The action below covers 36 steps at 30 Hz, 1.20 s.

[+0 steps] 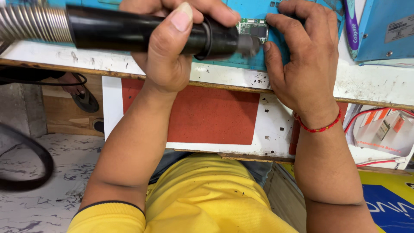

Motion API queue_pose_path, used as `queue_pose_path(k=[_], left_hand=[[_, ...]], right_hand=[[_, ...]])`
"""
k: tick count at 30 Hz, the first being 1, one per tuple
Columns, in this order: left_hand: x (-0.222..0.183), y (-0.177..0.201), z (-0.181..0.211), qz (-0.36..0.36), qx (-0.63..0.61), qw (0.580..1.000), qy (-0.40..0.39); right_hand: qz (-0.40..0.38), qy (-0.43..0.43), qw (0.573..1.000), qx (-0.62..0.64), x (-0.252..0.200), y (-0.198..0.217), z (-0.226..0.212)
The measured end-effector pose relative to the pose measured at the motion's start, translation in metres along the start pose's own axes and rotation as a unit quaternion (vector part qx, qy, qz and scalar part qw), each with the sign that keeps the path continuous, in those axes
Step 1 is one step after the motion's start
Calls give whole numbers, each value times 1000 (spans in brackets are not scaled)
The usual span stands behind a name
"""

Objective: The person uses a heat gun to heat a specific area on a mobile phone motherboard while holding the component in place.

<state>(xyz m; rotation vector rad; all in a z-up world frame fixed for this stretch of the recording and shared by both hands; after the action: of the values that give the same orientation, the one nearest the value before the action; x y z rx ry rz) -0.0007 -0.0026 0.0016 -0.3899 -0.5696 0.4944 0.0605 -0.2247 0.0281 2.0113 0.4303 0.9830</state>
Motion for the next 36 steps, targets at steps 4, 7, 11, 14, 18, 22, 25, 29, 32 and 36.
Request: queue_pose_path(k=[4, 7, 11, 14, 18, 22, 25, 29, 32, 36], left_hand=[[-2, 7, -9, 9, -64, 997, 47], [-5, 17, -15, 16, -75, 996, 48], [5, 14, -28, 137, -13, 990, -45], [0, 12, -9, 50, -133, 988, 67], [0, 5, -2, 51, -99, 993, 48], [2, 4, 2, 40, -94, 992, 68], [3, 2, -6, 48, -118, 988, 82], [5, 5, 1, 6, -66, 995, 68], [5, 2, -1, 15, -57, 997, 40], [7, 2, 0, 35, -53, 998, 15]], right_hand=[[-2, 0, 1000, 5, 0, 1, -1], [-5, -3, 1000, 0, -2, 1, 0], [-1, 3, 1000, -1, 2, 0, 2], [-2, 2, 1000, 0, -2, 1, 1], [-4, 3, 1000, -2, 0, 1, 1], [5, -4, 1000, -4, -3, 1, 2], [9, -6, 1000, -14, -6, 2, 3], [15, -3, 1000, -16, -7, 2, 4], [15, -1, 1000, -17, -6, 2, 4], [18, -1, 1000, -11, -6, 1, 3]])
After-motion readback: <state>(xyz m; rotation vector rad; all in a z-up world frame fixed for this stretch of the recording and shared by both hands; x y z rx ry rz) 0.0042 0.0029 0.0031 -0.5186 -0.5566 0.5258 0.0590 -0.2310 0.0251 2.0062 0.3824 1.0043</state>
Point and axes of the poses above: each hand's wrist, its own x-axis towards the middle knuckle, its own y-axis out of the back of the hand, z = x × y, the point moved 1 cm from there along x, towards the middle knuckle, and after that the axes turned 10 degrees about z, right-handed, at the moved point
